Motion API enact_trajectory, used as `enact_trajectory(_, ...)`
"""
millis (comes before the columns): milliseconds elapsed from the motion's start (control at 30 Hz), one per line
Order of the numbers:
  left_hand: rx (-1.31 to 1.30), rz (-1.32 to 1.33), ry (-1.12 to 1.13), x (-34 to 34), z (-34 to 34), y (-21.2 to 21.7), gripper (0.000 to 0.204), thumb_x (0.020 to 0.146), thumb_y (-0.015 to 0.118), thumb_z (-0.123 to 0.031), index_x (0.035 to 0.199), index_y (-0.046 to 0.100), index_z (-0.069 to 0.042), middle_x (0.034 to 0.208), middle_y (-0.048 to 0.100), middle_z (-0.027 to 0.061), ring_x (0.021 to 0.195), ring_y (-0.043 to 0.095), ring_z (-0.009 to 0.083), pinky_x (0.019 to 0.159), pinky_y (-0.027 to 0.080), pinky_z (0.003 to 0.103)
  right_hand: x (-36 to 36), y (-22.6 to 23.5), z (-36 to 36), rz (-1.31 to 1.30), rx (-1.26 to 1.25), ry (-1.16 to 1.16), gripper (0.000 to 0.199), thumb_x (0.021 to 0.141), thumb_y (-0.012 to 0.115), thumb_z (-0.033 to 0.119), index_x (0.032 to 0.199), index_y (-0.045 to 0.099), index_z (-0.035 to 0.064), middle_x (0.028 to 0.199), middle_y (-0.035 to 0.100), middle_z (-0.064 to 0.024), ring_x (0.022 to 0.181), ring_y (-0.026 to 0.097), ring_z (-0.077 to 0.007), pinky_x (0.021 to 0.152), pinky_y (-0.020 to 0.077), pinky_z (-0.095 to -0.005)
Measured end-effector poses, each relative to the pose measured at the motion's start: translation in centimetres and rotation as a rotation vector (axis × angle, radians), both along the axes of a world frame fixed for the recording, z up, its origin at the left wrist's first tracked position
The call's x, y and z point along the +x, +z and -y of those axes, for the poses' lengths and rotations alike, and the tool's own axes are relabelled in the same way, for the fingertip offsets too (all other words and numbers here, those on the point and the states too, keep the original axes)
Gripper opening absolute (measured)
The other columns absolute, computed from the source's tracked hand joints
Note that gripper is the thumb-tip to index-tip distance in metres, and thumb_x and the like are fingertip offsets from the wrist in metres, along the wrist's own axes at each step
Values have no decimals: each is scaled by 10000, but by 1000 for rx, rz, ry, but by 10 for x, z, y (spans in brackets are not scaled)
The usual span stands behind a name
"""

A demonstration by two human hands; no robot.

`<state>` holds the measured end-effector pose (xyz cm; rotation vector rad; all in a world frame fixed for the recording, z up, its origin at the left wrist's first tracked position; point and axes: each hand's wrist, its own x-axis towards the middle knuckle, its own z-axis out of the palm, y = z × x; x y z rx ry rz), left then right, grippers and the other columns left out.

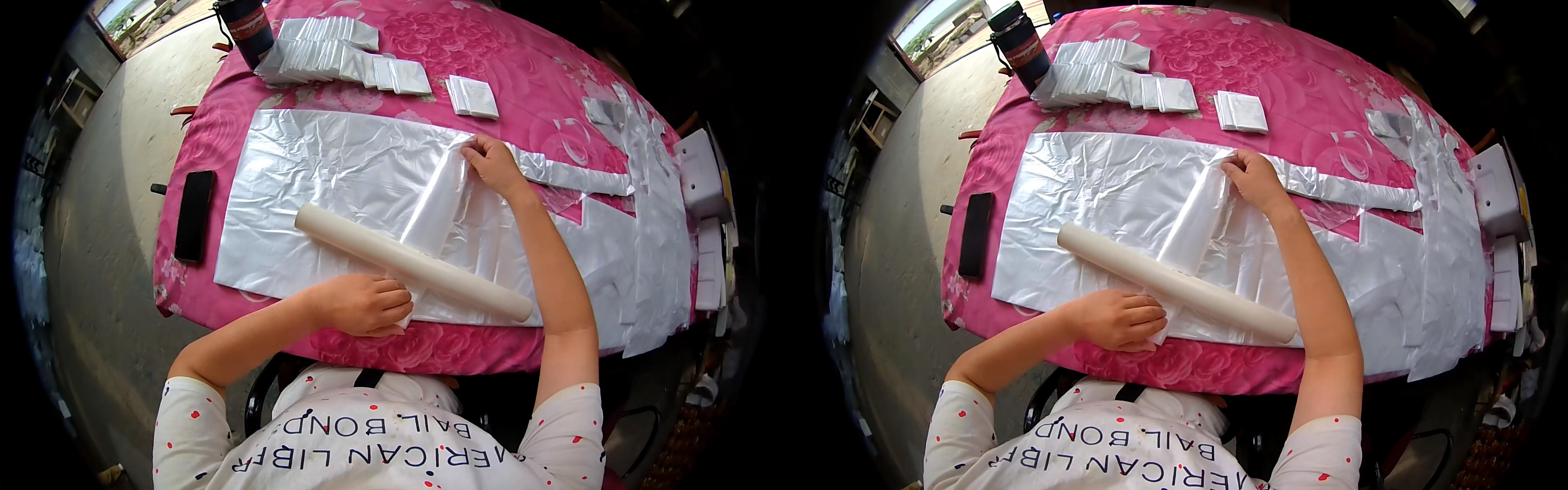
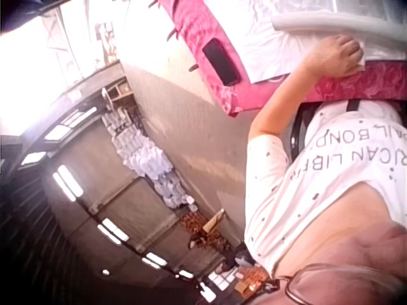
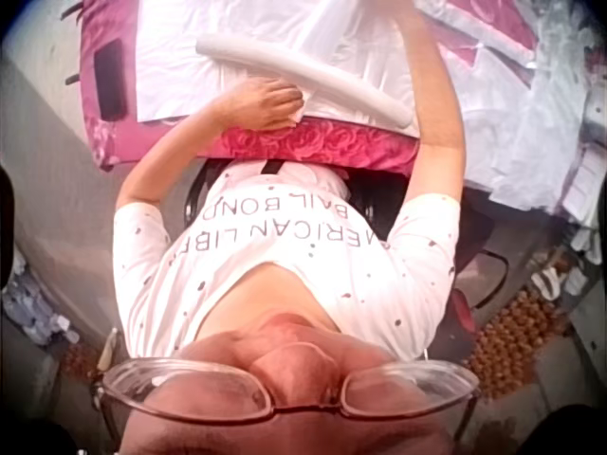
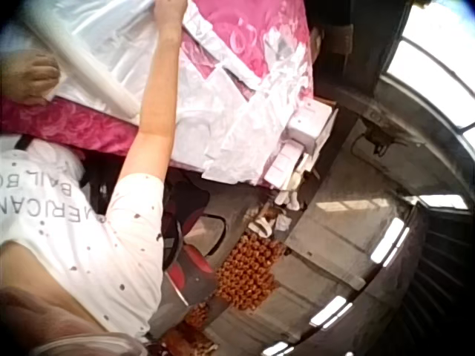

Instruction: The person repeatedly unrolls a plastic wrap roll, tears off a sheet, and wraps small rectangular items on a pink tablecloth. The wrapped items are stacked on the table as the process continues.

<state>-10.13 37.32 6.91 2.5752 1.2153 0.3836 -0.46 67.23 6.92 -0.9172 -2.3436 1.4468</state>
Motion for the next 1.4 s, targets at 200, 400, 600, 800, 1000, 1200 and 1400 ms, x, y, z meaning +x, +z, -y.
enact_trajectory(200,-75,1,110,18,16,-14,793,841,405,-543,1347,299,59,1428,269,200,1343,234,304,1117,145,397,11,23,23,-106,118,-358,445,813,617,156,1208,481,5,1123,531,-165,971,544,-216,774,469,-314)
enact_trajectory(400,-85,-36,110,30,25,-13,759,848,381,-570,1366,317,-19,1440,258,189,1347,233,300,1114,144,423,81,23,166,7,557,236,440,791,648,204,1182,536,35,1175,493,-171,1045,495,-322,861,436,-375)
enact_trajectory(600,-85,-49,124,30,30,-10,690,846,405,-556,1382,334,-125,1461,226,171,1355,222,291,1104,169,413,121,12,148,122,779,125,465,757,662,180,1185,536,50,996,546,-94,891,530,-274,759,464,-366)
enact_trajectory(800,-113,-61,125,38,32,-10,707,836,451,-546,1399,308,-142,1471,209,157,1366,198,279,1102,171,413,163,11,74,192,910,-273,388,784,653,123,1149,570,20,976,559,-91,887,519,-272,751,453,-368)
enact_trajectory(1000,-175,-112,218,63,54,-16,742,793,535,-529,1396,315,-157,1466,216,165,1367,193,284,1104,155,433,126,30,166,-15,690,261,462,659,714,115,1106,603,75,1018,571,-66,941,527,-269,830,429,-383)
enact_trajectory(1200,-156,-83,266,73,58,-16,740,792,536,-513,1390,317,-136,1457,232,172,1360,208,291,1096,179,447,78,15,157,-117,738,305,410,692,684,102,1096,615,85,1035,581,-63,974,525,-263,861,409,-384)
enact_trajectory(1400,-59,-12,240,72,60,-24,651,834,525,-447,1364,343,-117,1443,263,176,1336,265,303,1076,240,441,18,0,70,-146,824,85,404,700,697,104,1097,623,89,1038,590,-60,1005,508,-260,914,396,-372)
